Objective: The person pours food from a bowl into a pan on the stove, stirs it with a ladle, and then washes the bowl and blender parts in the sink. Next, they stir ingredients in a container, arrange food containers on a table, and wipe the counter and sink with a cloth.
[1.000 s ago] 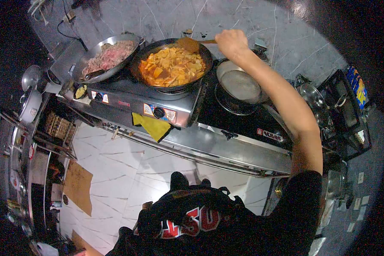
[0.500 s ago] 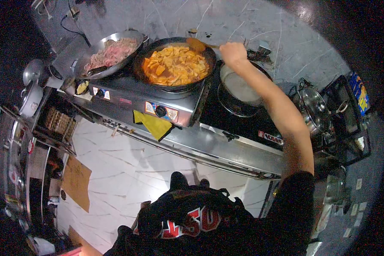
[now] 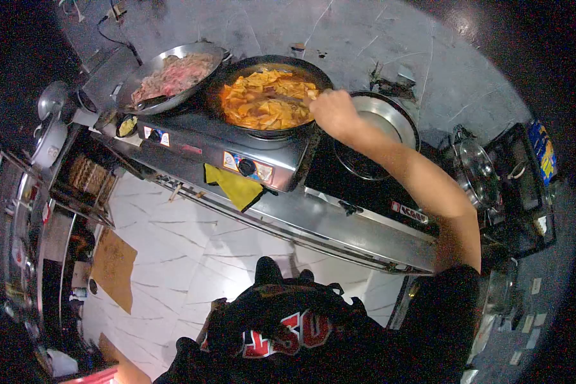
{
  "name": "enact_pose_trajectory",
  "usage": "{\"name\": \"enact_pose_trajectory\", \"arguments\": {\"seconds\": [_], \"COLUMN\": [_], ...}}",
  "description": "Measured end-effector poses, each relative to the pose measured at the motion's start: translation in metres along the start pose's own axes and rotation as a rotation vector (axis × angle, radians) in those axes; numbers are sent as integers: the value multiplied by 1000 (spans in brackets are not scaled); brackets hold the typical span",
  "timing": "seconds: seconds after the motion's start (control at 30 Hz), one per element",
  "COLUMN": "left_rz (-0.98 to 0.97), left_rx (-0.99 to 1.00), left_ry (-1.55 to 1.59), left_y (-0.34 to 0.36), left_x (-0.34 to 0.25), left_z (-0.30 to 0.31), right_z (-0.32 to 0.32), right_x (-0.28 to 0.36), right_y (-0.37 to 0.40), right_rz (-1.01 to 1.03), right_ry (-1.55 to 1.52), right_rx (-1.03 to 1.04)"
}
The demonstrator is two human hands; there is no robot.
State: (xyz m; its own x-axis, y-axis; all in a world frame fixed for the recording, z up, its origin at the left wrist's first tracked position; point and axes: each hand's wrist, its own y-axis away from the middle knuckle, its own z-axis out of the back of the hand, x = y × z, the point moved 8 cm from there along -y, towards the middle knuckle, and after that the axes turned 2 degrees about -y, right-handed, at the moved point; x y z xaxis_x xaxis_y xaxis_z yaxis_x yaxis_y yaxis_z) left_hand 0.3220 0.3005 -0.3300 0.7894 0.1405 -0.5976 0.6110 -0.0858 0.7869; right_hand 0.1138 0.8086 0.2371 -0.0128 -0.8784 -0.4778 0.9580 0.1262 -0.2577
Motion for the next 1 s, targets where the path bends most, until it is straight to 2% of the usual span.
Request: {"name": "enact_pose_trajectory", "arguments": {"seconds": [0.07, 0.13, 0.17, 0.23, 0.27, 0.4, 0.5, 0.53, 0.6, 0.67, 0.77, 0.9, 1.0], "left_rz": [-38, 254, 208, 131, 183, 232, 159, 120, 41, 68, 155, 235, 99], "left_rx": [-10, -78, -111, -191, -189, -249, -186, -136, -38, -52, -102, -94, 41], "left_ry": [-85, -137, -259, -512, -370, -395, -447, -415, -350, -313, -275, -258, -576], "left_y": [-13, -44, -31, 13, 16, 34, 15, 11, 5, -6, -25, -37, -21], "left_x": [11, 49, 33, -16, -12, -23, -12, -10, -6, 4, 31, 65, 41], "left_z": [10, 33, 27, 0, 2, -7, 5, 4, 4, 14, 32, 49, 27], "right_z": [-8, -14, -16, 21, 38, 51, 6, -3, -15, -17, -3, 3, -38], "right_x": [4, -6, -11, -28, -37, -57, -56, -52, -32, -18, -27, -28, -22], "right_y": [5, -5, -10, -16, -16, -33, -64, -70, -70, -64, -63, -72, -87], "right_rz": [48, 31, 13, -55, -86, -129, -115, -188, -190, -130, -155, -170, -181], "right_ry": [-11, 32, 77, 45, 24, 32, 36, -39, -12, 15, 21, -62, -39], "right_rx": [-34, 26, 79, 19, -32, -142, -150, -107, -92, -82, -36, -148, -79]}}
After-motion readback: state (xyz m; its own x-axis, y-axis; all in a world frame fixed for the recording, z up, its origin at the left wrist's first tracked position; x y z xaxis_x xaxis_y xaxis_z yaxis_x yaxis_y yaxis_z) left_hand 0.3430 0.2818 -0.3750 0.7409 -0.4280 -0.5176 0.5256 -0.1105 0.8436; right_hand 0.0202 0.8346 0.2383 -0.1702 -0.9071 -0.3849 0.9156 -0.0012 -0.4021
